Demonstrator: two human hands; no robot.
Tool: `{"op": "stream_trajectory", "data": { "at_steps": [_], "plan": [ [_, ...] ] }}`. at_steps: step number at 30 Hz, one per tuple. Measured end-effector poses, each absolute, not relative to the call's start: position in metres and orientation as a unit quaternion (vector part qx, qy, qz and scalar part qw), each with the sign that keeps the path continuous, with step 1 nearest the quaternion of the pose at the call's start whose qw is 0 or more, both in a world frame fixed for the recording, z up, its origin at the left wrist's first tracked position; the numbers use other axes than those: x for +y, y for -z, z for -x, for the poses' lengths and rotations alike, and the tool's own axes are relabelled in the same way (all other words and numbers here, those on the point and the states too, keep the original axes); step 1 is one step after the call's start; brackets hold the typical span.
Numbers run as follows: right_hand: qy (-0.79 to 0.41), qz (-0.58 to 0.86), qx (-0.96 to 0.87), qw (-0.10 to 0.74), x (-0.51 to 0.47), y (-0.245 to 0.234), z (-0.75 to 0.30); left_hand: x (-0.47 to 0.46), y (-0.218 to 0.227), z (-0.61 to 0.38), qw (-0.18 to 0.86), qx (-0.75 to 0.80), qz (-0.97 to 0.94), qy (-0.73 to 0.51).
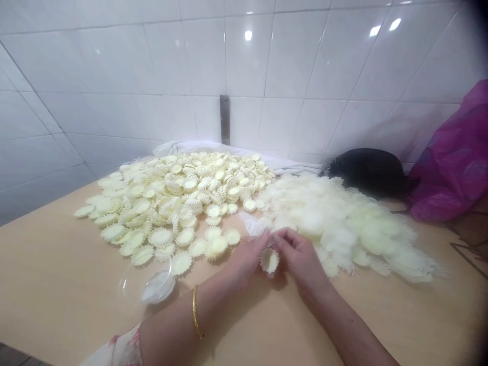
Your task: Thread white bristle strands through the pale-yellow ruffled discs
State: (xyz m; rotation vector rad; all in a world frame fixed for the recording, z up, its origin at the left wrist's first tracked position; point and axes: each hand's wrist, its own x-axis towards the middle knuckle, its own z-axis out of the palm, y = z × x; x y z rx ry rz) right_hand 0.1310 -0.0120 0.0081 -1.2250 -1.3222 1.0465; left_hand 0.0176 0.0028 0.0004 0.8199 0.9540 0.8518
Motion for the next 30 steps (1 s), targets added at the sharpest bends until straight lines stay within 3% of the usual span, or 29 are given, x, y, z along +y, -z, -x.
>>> {"op": "stream_trajectory", "data": {
  "at_steps": [8, 14, 17, 21, 27, 30],
  "plan": [
    [0.106, 0.640, -0.562, 0.513, 0.015, -0.017, -0.195, 0.002, -0.007, -0.017, 0.763, 0.392, -0.342, -0.383],
    [0.207, 0.637, -0.547, 0.503, 0.017, -0.006, -0.202, 0.005, -0.003, -0.014, 0.710, 0.435, -0.381, -0.401],
    [0.156, 0.574, -0.607, 0.527, 0.004, -0.008, -0.174, 0.006, -0.002, -0.014, 0.688, 0.420, -0.405, -0.432],
    [-0.080, 0.546, -0.661, 0.509, -0.012, -0.012, -0.144, 0.008, -0.003, -0.012, 0.674, 0.419, -0.410, -0.449],
    [-0.412, 0.505, -0.571, 0.499, -0.013, -0.009, -0.134, 0.006, -0.004, -0.008, 0.647, 0.426, -0.445, -0.449],
    [-0.506, 0.478, -0.496, 0.520, -0.010, -0.007, -0.134, 0.005, -0.003, -0.008, 0.639, 0.425, -0.468, -0.440]
  ]
}}
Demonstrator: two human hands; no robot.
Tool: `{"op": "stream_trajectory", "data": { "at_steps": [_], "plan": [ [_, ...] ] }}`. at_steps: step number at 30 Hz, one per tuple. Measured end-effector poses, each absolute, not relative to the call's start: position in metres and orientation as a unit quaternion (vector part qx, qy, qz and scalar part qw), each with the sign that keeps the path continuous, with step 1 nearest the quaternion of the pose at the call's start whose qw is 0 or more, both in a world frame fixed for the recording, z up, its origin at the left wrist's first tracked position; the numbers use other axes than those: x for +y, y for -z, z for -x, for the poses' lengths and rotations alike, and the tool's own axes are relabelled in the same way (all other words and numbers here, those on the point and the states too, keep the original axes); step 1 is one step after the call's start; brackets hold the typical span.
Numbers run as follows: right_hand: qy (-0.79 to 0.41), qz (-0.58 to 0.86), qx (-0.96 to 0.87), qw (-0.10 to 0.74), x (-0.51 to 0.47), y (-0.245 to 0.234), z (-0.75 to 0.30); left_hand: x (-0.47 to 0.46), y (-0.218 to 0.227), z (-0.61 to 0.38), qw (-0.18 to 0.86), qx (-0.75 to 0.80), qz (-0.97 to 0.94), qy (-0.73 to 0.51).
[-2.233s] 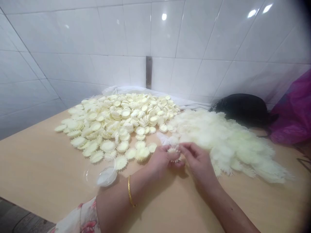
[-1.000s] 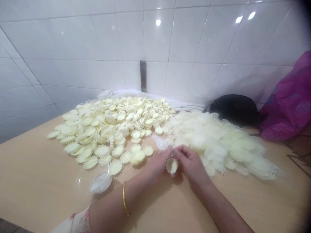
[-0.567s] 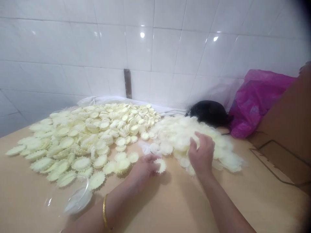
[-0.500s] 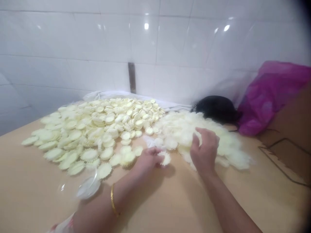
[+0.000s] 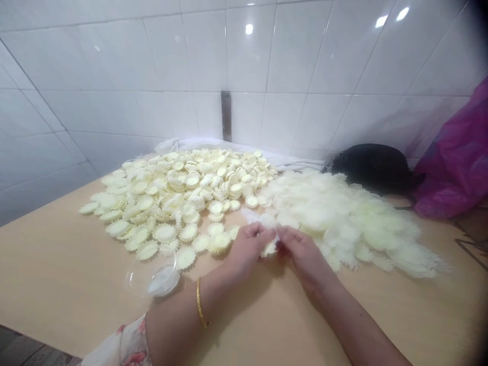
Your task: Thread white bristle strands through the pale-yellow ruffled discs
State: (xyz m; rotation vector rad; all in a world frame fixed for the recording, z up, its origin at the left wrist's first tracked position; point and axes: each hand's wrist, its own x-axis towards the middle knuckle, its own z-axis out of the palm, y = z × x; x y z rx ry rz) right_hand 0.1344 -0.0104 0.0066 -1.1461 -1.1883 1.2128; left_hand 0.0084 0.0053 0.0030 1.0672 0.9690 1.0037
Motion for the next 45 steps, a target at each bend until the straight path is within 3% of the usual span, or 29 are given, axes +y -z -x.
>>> {"op": "stream_trajectory", "data": {
  "at_steps": [8, 17, 21, 25, 28, 33, 38, 42, 45],
  "plan": [
    [-0.408, 0.520, -0.530, 0.530, -0.010, -0.011, -0.139, 0.000, -0.008, -0.014, 0.676, 0.392, -0.471, -0.411],
    [0.008, 0.637, -0.587, 0.500, 0.007, -0.023, -0.185, 0.005, -0.005, -0.013, 0.738, 0.445, -0.356, -0.361],
    [0.145, 0.699, -0.555, 0.428, 0.015, -0.016, -0.207, 0.006, -0.003, -0.011, 0.713, 0.460, -0.385, -0.362],
    [0.240, 0.625, -0.572, 0.475, 0.006, -0.019, -0.195, 0.008, -0.002, -0.011, 0.670, 0.453, -0.429, -0.402],
    [0.134, 0.559, -0.644, 0.505, -0.004, -0.022, -0.172, 0.009, -0.002, -0.011, 0.653, 0.437, -0.447, -0.427],
    [-0.255, 0.562, -0.618, 0.486, -0.010, -0.016, -0.146, 0.009, -0.002, -0.011, 0.653, 0.420, -0.446, -0.445],
    [-0.592, 0.450, -0.475, 0.470, -0.011, -0.007, -0.134, 0.007, -0.003, -0.010, 0.643, 0.428, -0.451, -0.446],
    [-0.651, 0.409, -0.430, 0.473, -0.012, -0.004, -0.129, 0.005, -0.003, -0.011, 0.624, 0.448, -0.459, -0.446],
    [-0.594, 0.442, -0.444, 0.505, -0.013, -0.007, -0.129, 0.007, -0.002, -0.012, 0.615, 0.465, -0.449, -0.451]
  ]
}}
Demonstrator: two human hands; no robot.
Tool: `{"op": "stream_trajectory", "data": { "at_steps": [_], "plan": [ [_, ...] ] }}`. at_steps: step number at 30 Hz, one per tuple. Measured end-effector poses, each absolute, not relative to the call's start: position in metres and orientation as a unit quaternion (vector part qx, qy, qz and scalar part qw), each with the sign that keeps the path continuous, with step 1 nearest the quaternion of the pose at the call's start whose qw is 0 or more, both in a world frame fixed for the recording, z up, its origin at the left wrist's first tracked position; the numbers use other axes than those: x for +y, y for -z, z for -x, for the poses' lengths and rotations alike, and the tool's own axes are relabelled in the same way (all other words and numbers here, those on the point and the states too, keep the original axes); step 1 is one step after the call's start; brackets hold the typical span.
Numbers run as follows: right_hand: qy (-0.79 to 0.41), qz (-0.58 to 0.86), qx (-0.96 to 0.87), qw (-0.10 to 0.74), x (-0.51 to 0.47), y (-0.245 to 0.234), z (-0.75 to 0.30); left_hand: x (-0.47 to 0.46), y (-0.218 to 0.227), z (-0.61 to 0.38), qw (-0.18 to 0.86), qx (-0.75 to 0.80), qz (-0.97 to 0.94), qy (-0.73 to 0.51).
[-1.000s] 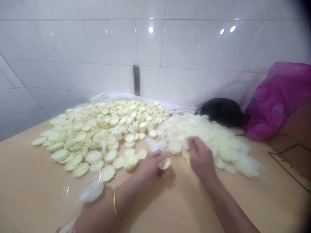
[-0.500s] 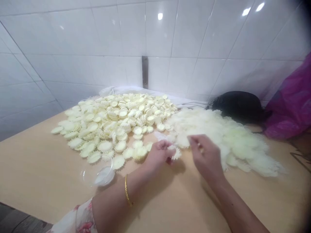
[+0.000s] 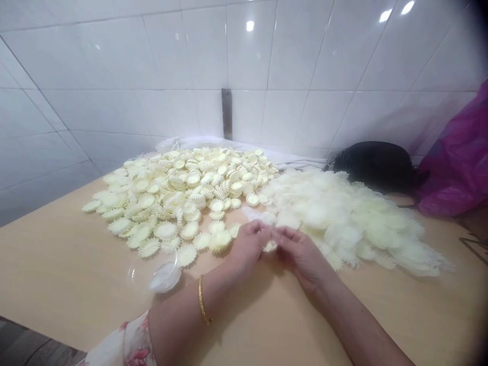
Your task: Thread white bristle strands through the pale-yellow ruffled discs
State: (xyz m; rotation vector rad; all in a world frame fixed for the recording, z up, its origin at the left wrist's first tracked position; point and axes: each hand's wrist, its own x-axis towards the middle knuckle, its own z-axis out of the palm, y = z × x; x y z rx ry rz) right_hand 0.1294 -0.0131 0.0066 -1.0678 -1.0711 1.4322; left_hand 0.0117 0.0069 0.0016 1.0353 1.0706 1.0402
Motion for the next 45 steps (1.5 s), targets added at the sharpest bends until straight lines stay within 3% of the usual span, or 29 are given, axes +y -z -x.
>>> {"op": "stream_trajectory", "data": {
  "at_steps": [4, 15, 22, 26, 28, 30, 34, 36, 39, 41, 45],
  "plan": [
    [-0.458, 0.473, -0.538, 0.527, -0.015, -0.010, -0.132, 0.011, 0.001, -0.011, 0.614, 0.473, -0.431, -0.462],
    [-0.432, 0.503, -0.580, 0.474, -0.016, -0.007, -0.131, 0.009, -0.001, -0.011, 0.614, 0.453, -0.456, -0.459],
    [-0.546, 0.479, -0.373, 0.577, -0.005, -0.005, -0.141, 0.007, -0.004, -0.012, 0.658, 0.415, -0.444, -0.445],
    [-0.534, 0.437, -0.346, 0.636, -0.002, -0.017, -0.152, 0.007, -0.003, -0.011, 0.667, 0.421, -0.449, -0.420],
    [-0.445, 0.455, -0.376, 0.674, -0.002, -0.026, -0.161, 0.007, -0.002, -0.012, 0.676, 0.439, -0.430, -0.406],
    [-0.278, 0.515, -0.421, 0.693, -0.001, -0.032, -0.175, 0.008, -0.001, -0.012, 0.690, 0.451, -0.407, -0.394],
    [0.042, 0.629, -0.511, 0.584, 0.008, -0.029, -0.206, 0.009, 0.001, -0.012, 0.703, 0.446, -0.388, -0.395],
    [0.107, 0.645, -0.540, 0.530, 0.012, -0.024, -0.214, 0.009, 0.002, -0.012, 0.698, 0.450, -0.390, -0.397],
    [0.163, 0.609, -0.565, 0.532, 0.007, -0.023, -0.205, 0.008, 0.002, -0.012, 0.676, 0.457, -0.405, -0.412],
    [0.133, 0.569, -0.590, 0.557, -0.002, -0.026, -0.188, 0.008, 0.002, -0.012, 0.654, 0.454, -0.424, -0.432],
    [-0.181, 0.553, -0.623, 0.523, -0.015, -0.029, -0.155, 0.009, 0.000, -0.011, 0.650, 0.429, -0.430, -0.457]
  ]
}}
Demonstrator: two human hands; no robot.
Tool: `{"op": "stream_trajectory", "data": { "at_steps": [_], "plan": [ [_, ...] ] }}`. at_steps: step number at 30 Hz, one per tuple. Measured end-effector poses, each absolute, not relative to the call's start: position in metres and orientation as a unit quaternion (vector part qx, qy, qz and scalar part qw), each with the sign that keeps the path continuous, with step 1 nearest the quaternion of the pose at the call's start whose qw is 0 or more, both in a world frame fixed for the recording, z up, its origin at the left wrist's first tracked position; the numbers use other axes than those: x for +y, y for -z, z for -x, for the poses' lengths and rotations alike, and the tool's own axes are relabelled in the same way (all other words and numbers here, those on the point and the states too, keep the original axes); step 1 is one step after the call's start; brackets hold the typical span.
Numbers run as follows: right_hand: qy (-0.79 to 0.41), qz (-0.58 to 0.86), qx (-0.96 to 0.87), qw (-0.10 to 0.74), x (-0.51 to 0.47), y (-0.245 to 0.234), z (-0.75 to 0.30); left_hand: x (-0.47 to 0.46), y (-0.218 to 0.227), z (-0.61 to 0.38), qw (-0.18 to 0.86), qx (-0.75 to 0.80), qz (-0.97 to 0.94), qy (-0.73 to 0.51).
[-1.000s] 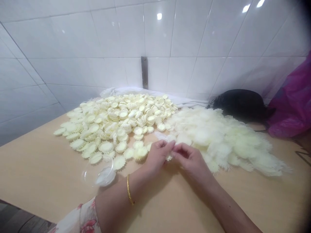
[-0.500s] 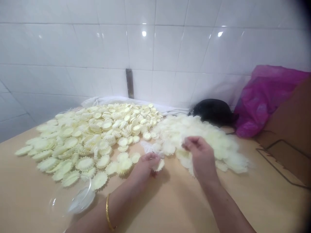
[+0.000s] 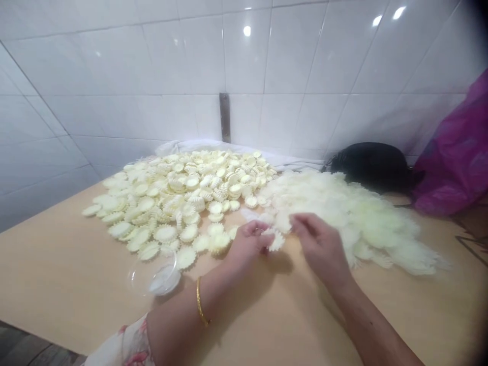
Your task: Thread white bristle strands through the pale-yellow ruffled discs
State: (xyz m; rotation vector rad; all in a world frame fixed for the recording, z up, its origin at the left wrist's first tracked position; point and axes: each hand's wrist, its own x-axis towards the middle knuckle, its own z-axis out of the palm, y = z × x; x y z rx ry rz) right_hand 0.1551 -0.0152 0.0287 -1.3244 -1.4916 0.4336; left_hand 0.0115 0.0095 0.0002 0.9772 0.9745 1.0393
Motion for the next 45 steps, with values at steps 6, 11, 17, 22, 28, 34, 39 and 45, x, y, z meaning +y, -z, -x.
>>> {"op": "stream_trajectory", "data": {
  "at_steps": [6, 11, 17, 22, 28, 34, 39, 45],
  "plan": [
    [-0.578, 0.461, -0.475, 0.477, -0.010, -0.007, -0.138, 0.009, -0.002, -0.012, 0.640, 0.414, -0.445, -0.470],
    [-0.627, 0.426, -0.406, 0.511, -0.010, -0.002, -0.132, 0.007, -0.002, -0.014, 0.630, 0.414, -0.447, -0.481],
    [-0.625, 0.418, -0.390, 0.531, -0.010, -0.003, -0.132, 0.005, 0.002, -0.014, 0.620, 0.424, -0.447, -0.485],
    [-0.569, 0.438, -0.396, 0.572, -0.005, 0.002, -0.135, 0.005, 0.000, -0.015, 0.688, 0.393, -0.389, -0.470],
    [-0.490, 0.492, -0.429, 0.578, -0.007, -0.001, -0.134, 0.000, -0.009, -0.017, 0.718, 0.391, -0.363, -0.448],
    [-0.503, 0.478, -0.396, 0.601, -0.006, -0.005, -0.134, 0.002, -0.006, -0.015, 0.694, 0.402, -0.394, -0.449],
    [-0.485, 0.478, -0.373, 0.630, -0.005, -0.008, -0.137, 0.006, -0.003, -0.013, 0.709, 0.387, -0.390, -0.443],
    [-0.476, 0.420, -0.370, 0.678, -0.004, -0.013, -0.141, 0.007, -0.004, -0.014, 0.719, 0.390, -0.363, -0.447]
  ]
}}
